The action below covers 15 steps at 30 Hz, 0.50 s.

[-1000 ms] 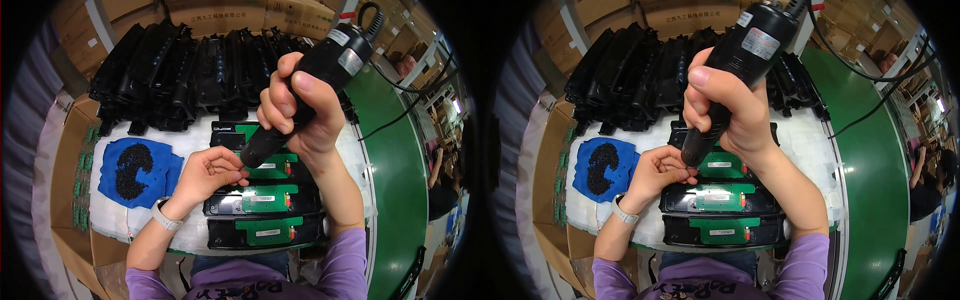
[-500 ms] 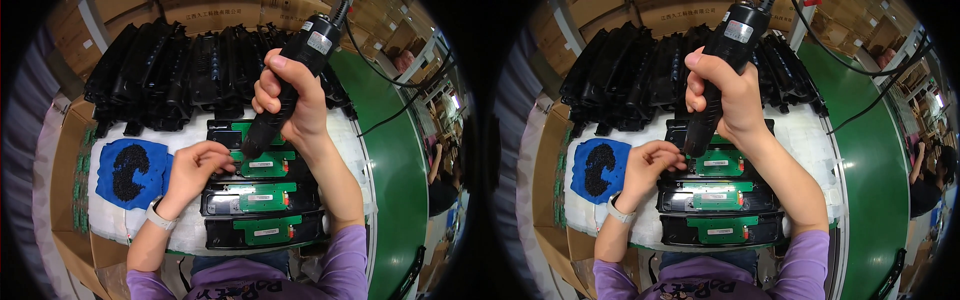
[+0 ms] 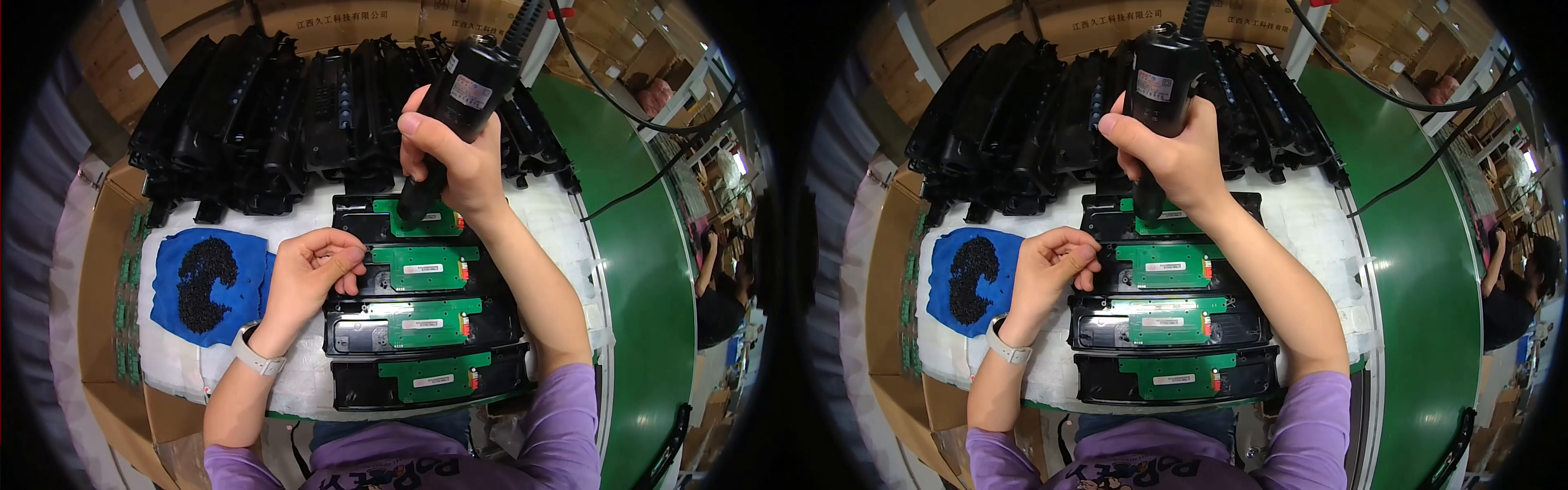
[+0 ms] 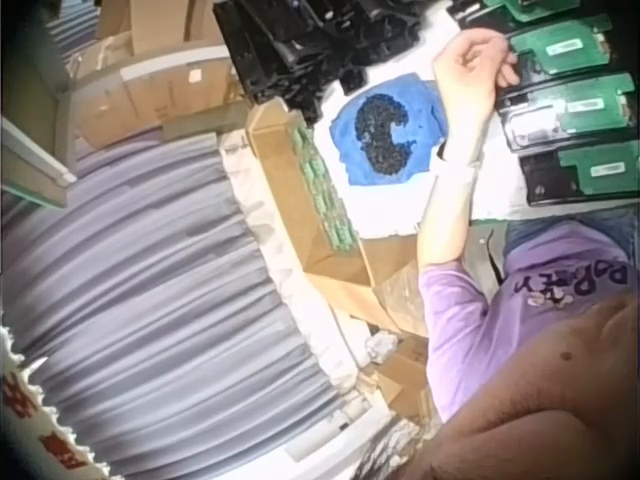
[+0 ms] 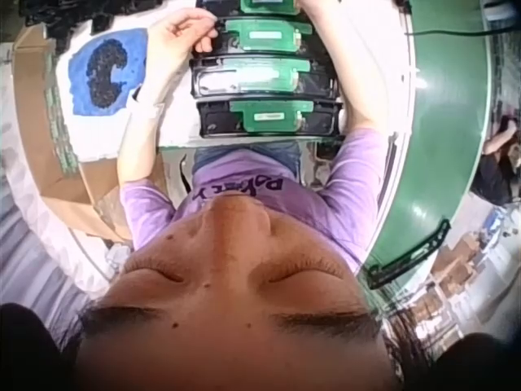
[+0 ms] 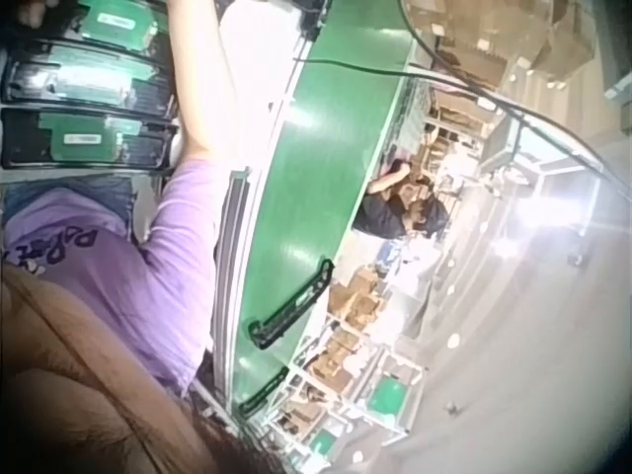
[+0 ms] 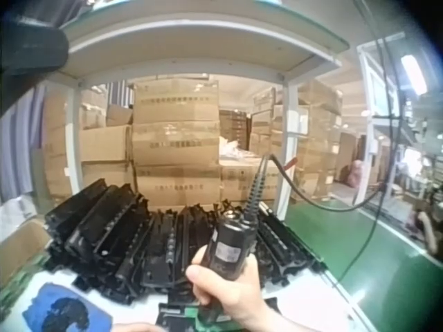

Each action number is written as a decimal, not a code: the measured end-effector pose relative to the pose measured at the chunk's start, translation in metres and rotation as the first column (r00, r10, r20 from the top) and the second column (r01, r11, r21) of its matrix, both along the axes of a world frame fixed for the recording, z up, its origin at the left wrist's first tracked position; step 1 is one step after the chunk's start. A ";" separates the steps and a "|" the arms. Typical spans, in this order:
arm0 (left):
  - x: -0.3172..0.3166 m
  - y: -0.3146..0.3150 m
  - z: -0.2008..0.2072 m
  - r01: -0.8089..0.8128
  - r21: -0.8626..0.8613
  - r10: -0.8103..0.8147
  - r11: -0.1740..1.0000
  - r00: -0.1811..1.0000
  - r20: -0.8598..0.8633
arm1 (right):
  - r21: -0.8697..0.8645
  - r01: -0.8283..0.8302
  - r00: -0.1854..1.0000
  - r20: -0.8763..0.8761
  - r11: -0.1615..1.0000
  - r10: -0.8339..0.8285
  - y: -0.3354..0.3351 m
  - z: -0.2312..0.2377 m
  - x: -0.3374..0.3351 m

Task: Assembling printer cartridges by attaching circuit chips and driving screws using an electric screwdriver.

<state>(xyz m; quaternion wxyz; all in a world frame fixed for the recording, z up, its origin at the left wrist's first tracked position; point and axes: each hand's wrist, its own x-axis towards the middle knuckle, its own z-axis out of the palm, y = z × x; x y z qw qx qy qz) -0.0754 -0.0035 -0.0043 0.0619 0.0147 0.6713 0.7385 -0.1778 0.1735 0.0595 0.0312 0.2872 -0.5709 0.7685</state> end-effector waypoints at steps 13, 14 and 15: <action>0.004 0.009 0.001 -0.050 0.142 0.039 0.989 0.996 0.079 | 0.073 -0.029 0.998 -0.058 0.997 0.034 -0.008 -0.005 0.000; 0.004 0.009 0.001 -0.049 0.139 0.039 0.989 0.996 0.075 | 0.070 -0.028 0.998 -0.062 0.997 0.032 -0.008 -0.004 0.002; 0.004 0.007 0.001 -0.027 0.158 0.011 0.987 0.995 0.103 | 0.078 -0.025 0.997 -0.068 0.997 0.030 -0.008 -0.003 0.004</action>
